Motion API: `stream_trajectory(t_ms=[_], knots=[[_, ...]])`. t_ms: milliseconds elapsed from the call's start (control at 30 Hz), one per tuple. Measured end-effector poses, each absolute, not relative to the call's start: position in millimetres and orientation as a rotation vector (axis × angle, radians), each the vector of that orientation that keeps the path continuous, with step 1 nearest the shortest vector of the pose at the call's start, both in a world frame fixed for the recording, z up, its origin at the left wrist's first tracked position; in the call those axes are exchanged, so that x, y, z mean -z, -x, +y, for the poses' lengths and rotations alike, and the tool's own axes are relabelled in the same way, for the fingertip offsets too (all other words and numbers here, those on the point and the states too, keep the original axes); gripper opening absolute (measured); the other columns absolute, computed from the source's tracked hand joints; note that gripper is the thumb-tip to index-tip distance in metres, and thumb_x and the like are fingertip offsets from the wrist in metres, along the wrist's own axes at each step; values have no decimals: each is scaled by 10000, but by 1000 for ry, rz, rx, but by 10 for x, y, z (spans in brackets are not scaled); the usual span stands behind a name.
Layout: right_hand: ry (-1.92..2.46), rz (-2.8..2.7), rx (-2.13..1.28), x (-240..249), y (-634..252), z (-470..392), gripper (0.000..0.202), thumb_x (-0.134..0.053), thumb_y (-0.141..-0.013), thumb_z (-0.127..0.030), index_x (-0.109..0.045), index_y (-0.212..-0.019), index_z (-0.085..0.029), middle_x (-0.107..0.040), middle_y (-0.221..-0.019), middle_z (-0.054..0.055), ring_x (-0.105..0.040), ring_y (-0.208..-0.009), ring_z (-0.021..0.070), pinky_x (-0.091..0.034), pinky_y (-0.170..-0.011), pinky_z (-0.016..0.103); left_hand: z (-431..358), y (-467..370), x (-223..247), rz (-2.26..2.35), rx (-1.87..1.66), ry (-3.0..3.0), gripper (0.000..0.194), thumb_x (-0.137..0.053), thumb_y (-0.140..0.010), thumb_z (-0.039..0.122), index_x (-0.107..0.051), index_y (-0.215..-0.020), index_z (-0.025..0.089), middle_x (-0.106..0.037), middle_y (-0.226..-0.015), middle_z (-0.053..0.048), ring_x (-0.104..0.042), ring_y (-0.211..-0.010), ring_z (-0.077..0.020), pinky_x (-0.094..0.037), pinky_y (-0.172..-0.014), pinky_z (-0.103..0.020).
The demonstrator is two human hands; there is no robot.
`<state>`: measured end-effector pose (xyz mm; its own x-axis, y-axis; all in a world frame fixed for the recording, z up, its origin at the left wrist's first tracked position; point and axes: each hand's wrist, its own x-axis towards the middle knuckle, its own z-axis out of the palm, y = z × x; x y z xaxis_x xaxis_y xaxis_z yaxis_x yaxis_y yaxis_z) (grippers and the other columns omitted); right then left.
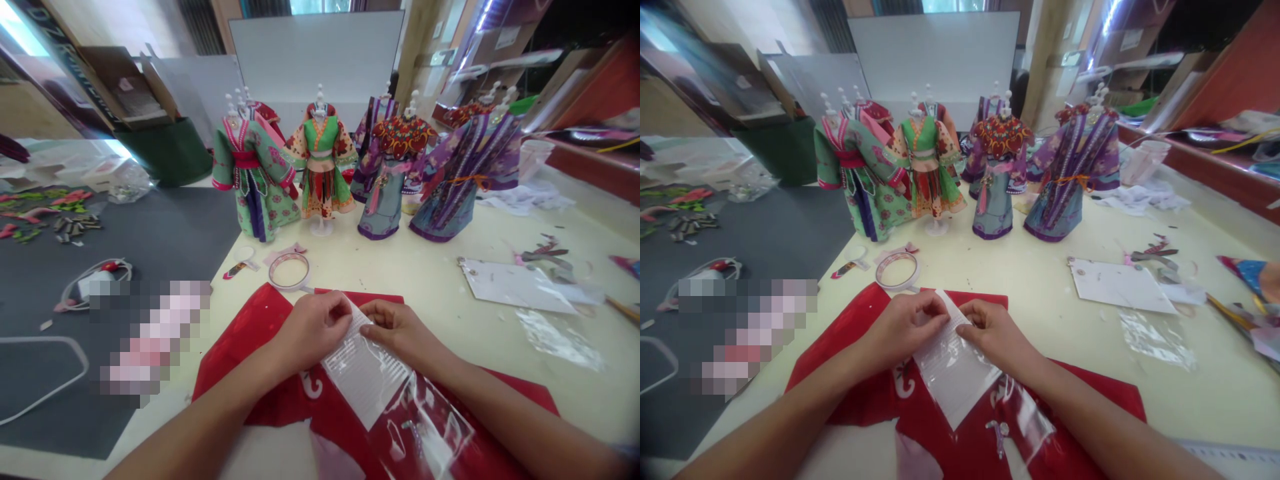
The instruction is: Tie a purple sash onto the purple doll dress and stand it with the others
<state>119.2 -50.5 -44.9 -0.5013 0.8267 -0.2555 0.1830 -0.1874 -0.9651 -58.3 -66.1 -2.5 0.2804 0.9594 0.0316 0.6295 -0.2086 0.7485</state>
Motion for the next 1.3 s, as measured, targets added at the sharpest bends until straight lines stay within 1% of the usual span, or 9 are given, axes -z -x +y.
stream_trajectory(t_ms=[200,333,500,700,833,1000,1167,1300], knots=[[1202,-1595,-1740,436,-1193,-505,201,-575,-735,-256,-572,-914,-166,-646,-810,41,-594,-684,138,-428,-581,256,-661,623,11,1386,-710,-1852,97,-508,-760,180,-591,-710,172,-622,-669,11,-545,-627,-114,-401,-578,-225],[1205,-1593,-1752,416,-1189,-510,191,-575,-730,-250,-574,-902,-167,-647,-804,41,-591,-670,134,-424,-571,251,-652,665,2,1332,-740,-1792,75,-520,-764,186,-586,-732,171,-624,-685,13,-551,-641,-110,-399,-568,-218],[1188,-1623,-1730,426,-1186,-516,167,-565,-743,-241,-573,-893,-169,-643,-808,43,-584,-675,130,-421,-573,248,-641,732,-17,1248,-725,-1679,44,-528,-762,180,-569,-749,173,-636,-709,7,-583,-668,-116,-439,-617,-239],[1188,-1654,-1737,452,-1193,-515,167,-563,-748,-255,-571,-896,-177,-642,-810,46,-597,-709,150,-441,-590,263,-639,813,-84,1122,-660,-1538,47,-501,-773,159,-542,-787,178,-650,-753,-11,-619,-729,-129,-470,-663,-264],[1208,-1645,-1746,462,-1194,-512,200,-565,-744,-279,-568,-914,-172,-642,-793,46,-603,-705,156,-446,-593,272,-646,845,-127,1075,-639,-1488,29,-471,-805,176,-500,-804,181,-659,-778,-18,-625,-741,-131,-468,-660,-265],[1227,-1631,-1759,420,-1176,-514,181,-566,-738,-259,-562,-894,-169,-634,-757,41,-608,-704,163,-448,-597,277,-654,865,-171,1053,-605,-1487,26,-452,-830,186,-475,-819,190,-673,-814,-25,-621,-778,-132,-452,-663,-260],[1229,-1633,-1758,408,-1172,-514,194,-573,-731,-269,-565,-899,-174,-648,-811,46,-616,-734,167,-461,-620,285,-639,894,-211,1005,-575,-1394,34,-457,-846,209,-459,-820,186,-681,-853,-44,-625,-829,-141,-461,-712,-282],[1240,-1672,-1734,432,-1180,-510,215,-561,-741,-286,-571,-926,-177,-654,-840,56,-615,-730,165,-463,-618,286,-625,933,-204,908,-578,-1302,71,-466,-858,232,-445,-811,183,-683,-867,-58,-635,-821,-143,-464,-707,-282]])
